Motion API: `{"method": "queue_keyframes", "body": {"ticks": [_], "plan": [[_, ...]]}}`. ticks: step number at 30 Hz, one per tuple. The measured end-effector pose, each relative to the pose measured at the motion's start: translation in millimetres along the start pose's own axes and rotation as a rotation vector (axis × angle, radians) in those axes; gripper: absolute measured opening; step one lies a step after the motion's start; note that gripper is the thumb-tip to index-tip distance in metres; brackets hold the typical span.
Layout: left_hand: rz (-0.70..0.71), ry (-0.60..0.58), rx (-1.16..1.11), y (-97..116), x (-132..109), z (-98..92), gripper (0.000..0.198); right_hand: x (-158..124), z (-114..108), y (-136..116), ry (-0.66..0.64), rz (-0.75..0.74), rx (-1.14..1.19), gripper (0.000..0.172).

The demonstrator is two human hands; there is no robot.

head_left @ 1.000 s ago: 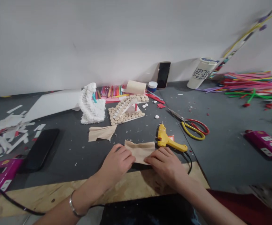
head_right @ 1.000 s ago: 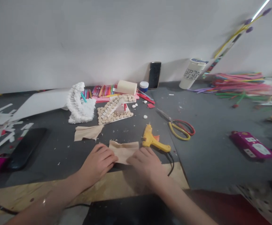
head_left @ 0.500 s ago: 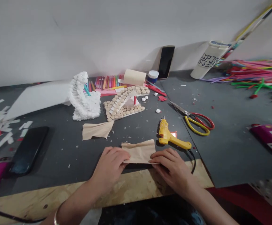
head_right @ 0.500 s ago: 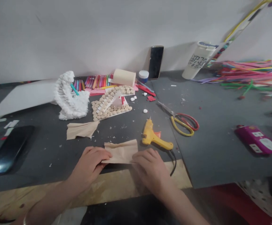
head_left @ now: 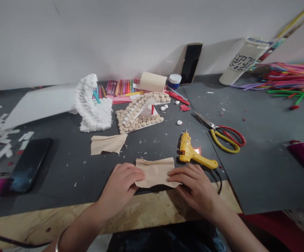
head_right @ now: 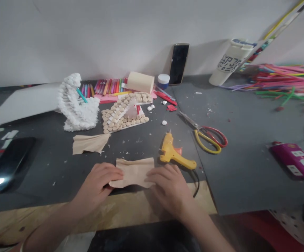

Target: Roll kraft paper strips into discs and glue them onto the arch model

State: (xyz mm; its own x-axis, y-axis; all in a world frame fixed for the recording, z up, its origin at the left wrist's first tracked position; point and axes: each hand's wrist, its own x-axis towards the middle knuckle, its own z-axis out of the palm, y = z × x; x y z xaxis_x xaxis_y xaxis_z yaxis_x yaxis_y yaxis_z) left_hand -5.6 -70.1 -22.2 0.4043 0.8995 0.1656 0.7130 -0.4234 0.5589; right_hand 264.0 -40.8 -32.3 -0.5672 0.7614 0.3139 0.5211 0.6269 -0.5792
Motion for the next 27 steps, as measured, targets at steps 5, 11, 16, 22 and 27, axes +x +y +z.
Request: {"method": "queue_keyframes", "body": {"ticks": [5, 11, 16, 22, 27], "plan": [[-0.020, 0.003, 0.068, 2.5, 1.4, 0.5, 0.035, 2.5, 4.5, 1.2, -0.037, 0.031, -0.032, 0.021], [-0.169, 0.060, 0.115, 2.0, 4.9, 2.8, 0.024, 8.4, 9.0, 1.3, -0.032, 0.111, -0.100, 0.033], [-0.264, 0.067, 0.150, 3.9, 8.4, 3.9, 0.035, 11.1, 13.5, -0.5, 0.027, 0.142, -0.195, 0.043], [-0.322, 0.051, 0.156, 5.2, 10.7, 4.4, 0.036, 9.9, 16.6, 0.6, 0.017, 0.279, -0.296, 0.044], [-0.335, 0.053, 0.163, 4.5, 10.8, 3.6, 0.034, 10.6, 14.1, 0.4, 0.000, 0.322, -0.285, 0.045]]}}
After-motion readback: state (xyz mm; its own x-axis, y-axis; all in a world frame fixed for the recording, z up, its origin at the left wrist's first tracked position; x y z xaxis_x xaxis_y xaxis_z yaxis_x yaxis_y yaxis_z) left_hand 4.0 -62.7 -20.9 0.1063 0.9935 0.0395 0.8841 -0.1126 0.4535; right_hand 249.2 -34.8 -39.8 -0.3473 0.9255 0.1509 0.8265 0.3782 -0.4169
